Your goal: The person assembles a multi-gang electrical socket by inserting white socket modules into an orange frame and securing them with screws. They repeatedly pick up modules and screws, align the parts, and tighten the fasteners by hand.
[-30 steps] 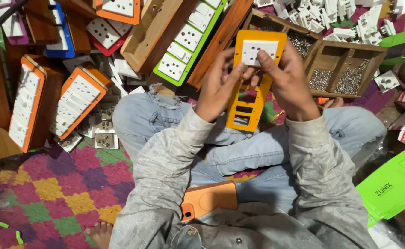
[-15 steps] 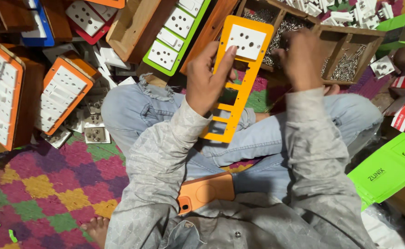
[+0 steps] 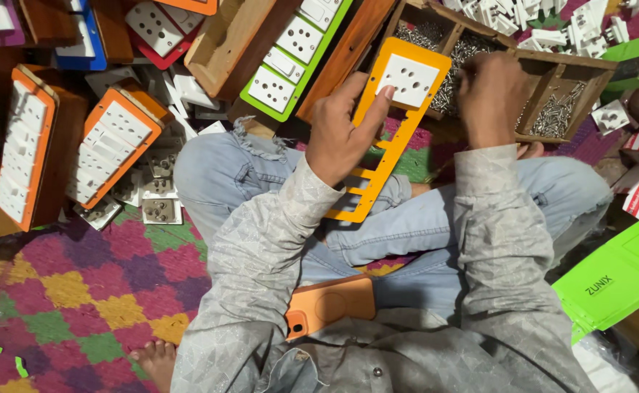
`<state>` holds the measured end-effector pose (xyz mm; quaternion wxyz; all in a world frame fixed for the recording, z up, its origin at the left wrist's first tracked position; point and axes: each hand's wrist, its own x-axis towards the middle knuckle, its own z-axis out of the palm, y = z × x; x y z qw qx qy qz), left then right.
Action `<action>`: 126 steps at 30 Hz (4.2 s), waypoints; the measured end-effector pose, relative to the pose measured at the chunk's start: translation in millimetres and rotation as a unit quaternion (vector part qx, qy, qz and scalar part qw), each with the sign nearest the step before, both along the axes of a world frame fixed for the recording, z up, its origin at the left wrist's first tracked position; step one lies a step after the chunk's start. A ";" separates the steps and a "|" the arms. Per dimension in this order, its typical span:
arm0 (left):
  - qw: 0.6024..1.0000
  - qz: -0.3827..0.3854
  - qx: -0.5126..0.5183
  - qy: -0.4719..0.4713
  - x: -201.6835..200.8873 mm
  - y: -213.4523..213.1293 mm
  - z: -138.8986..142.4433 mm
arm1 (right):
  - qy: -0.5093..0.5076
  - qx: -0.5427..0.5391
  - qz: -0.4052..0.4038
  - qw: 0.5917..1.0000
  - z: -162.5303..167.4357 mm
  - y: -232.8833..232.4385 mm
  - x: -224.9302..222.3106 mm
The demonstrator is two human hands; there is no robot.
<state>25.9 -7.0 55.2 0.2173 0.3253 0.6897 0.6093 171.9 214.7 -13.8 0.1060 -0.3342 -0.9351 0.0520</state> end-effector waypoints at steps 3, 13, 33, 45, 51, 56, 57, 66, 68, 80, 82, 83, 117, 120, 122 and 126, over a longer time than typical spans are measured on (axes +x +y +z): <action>1.000 -0.004 0.002 -0.004 0.6 -0.2 -0.1 | 0.024 -0.035 -0.014 0.999 12.1 -2.5 2.1; 1.000 -0.009 -0.002 0.006 2.2 0.7 -0.2 | 0.199 -0.209 -0.012 0.957 17.0 -1.1 -4.8; 0.998 0.018 -0.010 0.060 3.1 4.3 -11.6 | 0.341 -0.436 0.100 0.827 70.2 -28.6 -9.8; 0.996 -0.014 -0.041 0.083 11.6 5.8 -15.5 | 0.264 -0.248 0.181 0.915 95.3 -69.0 -30.2; 0.990 -0.016 -0.036 0.136 18.0 5.4 -17.8 | 0.245 -0.139 0.178 0.943 102.1 -66.8 -36.8; 0.983 -0.059 -0.045 0.169 23.8 7.2 -20.9 | 0.312 -0.516 0.083 0.793 82.5 -62.6 -31.6; 0.983 -0.059 -0.041 0.166 23.8 7.2 -21.5 | 0.308 -0.520 0.080 0.793 76.2 -63.2 -28.5; 0.972 -0.036 -0.069 0.222 27.9 7.0 -14.4 | 0.353 -0.493 -0.006 0.795 36.3 -63.1 -30.2; 0.954 -0.035 -0.076 0.289 32.5 7.5 -12.3 | 0.365 -0.453 0.007 0.813 36.1 -61.6 -30.7; 0.922 0.030 -0.073 0.380 20.2 4.2 -13.3 | 0.373 -0.521 0.028 0.768 75.6 -37.4 -24.3; 0.958 0.060 -0.036 0.280 13.6 -1.7 -14.5 | 0.368 -0.473 0.016 0.800 71.4 -28.1 -21.0; 0.971 0.075 -0.014 0.228 10.5 -4.1 -15.7 | 0.359 -0.422 0.023 0.832 66.1 -22.3 -21.2; 0.739 -0.161 0.282 -0.590 -5.5 3.8 -39.2 | 0.177 -0.115 0.075 0.975 -9.9 -35.0 -42.6; 0.745 -0.150 0.276 -0.589 -4.7 3.9 -30.6 | 0.286 -0.283 0.014 0.915 7.1 -38.9 -44.6; 0.759 -0.112 0.260 -0.586 -2.4 2.5 -28.3 | 0.365 -0.373 0.029 0.852 25.3 -41.0 -41.9; 0.770 -0.143 0.237 -0.575 -0.8 3.2 -35.6 | 0.421 -0.426 0.038 0.800 60.1 -55.4 -31.8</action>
